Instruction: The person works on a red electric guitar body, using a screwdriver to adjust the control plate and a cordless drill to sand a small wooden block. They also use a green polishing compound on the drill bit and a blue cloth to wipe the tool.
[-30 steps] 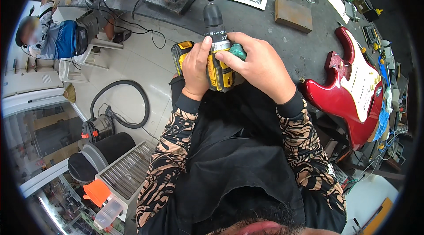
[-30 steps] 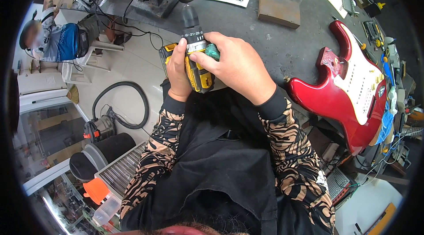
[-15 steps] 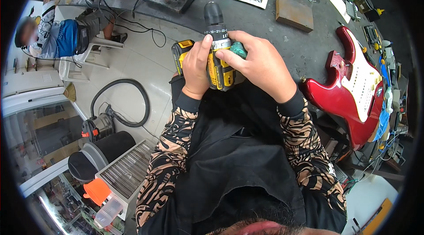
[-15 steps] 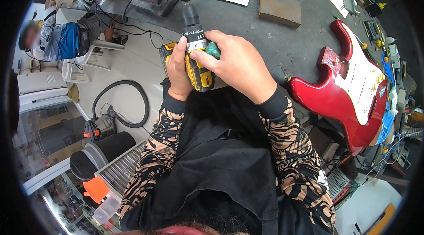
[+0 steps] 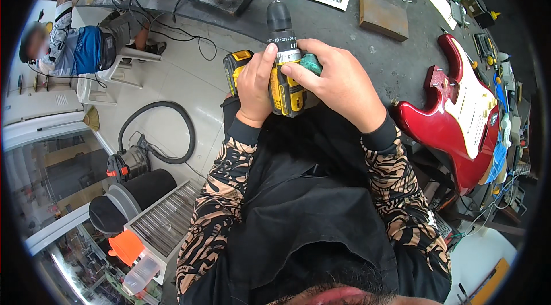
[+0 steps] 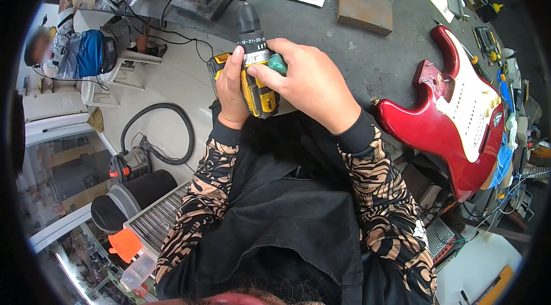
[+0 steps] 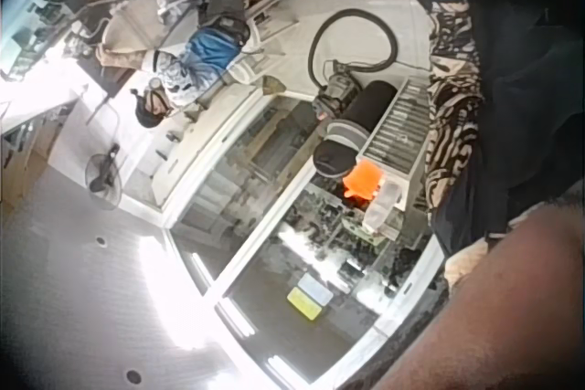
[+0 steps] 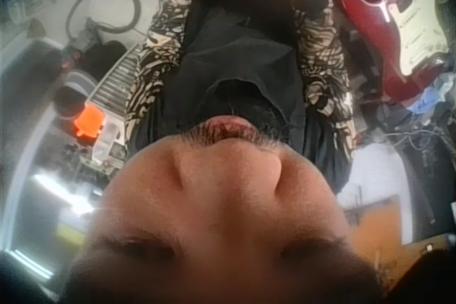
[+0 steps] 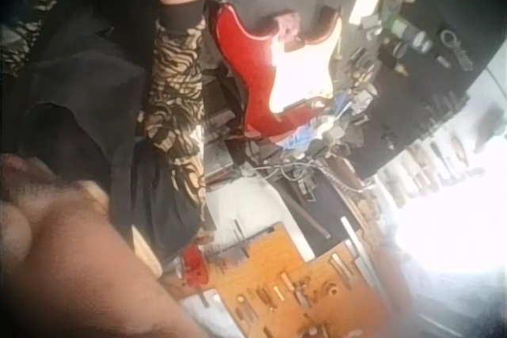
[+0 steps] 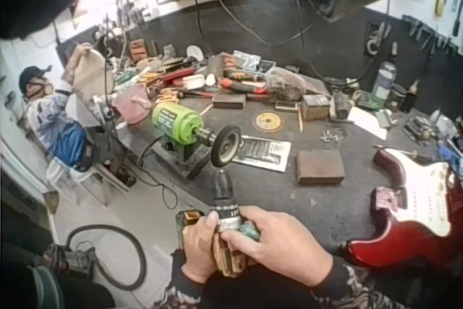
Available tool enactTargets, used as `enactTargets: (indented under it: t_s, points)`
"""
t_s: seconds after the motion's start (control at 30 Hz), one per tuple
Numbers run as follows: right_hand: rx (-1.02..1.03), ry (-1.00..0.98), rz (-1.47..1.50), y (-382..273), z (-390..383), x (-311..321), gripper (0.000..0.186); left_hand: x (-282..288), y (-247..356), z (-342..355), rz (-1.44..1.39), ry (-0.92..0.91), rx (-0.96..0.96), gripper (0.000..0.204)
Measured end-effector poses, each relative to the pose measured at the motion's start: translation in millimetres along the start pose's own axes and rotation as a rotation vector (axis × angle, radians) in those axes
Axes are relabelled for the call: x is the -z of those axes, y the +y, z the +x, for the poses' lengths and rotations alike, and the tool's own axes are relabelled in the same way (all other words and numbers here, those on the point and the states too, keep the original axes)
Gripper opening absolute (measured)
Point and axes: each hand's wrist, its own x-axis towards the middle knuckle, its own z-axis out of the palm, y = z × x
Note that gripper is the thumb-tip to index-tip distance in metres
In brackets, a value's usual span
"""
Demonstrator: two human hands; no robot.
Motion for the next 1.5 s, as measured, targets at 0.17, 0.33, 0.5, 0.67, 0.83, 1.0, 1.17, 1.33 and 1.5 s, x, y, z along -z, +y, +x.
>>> enactTargets:
  t_s: [0.17,0.33,0.5,0.67,0.83,1.0,1.17,1.33,1.5]
  points:
    - [0.010,0.006,-0.006,0.3,0.3,-0.7,0.050,0.1,-0.2,0.2,-0.006,0.004,-0.003,0.088]
    - [-0.002,-0.003,-0.012,-0.8,0.5,-0.2,0.050,-1.6,0.0,0.1,-0.001,0.022,-0.004,0.088]
    - [0.003,0.004,-0.010,0.4,-0.4,-0.6,0.051,0.0,-0.4,1.1,0.007,0.006,-0.010,0.088]
    - [0.009,0.009,-0.010,0.8,-1.1,-1.0,0.049,0.5,-2.2,2.5,0.003,0.001,-0.025,0.089]
    - [0.003,0.003,-0.017,-0.4,-1.0,-0.2,0.050,0.6,-1.6,3.6,0.004,0.002,-0.027,0.089]
    - [0.017,0.016,-0.027,1.5,-1.4,-1.8,0.051,-1.1,-4.3,1.6,-0.001,0.007,-0.033,0.088]
    - [0.016,0.019,-0.031,0.6,-2.1,-1.5,0.052,-1.6,-5.3,-0.3,-0.003,0.008,-0.026,0.086]
    - [0.000,0.006,-0.028,-0.4,-1.9,-1.4,0.052,-1.9,-6.4,-0.9,-0.018,0.009,-0.021,0.085]
    - [0.002,0.007,-0.018,-1.0,-2.2,-1.1,0.052,-2.7,-8.5,-0.9,-0.020,0.010,-0.038,0.085]
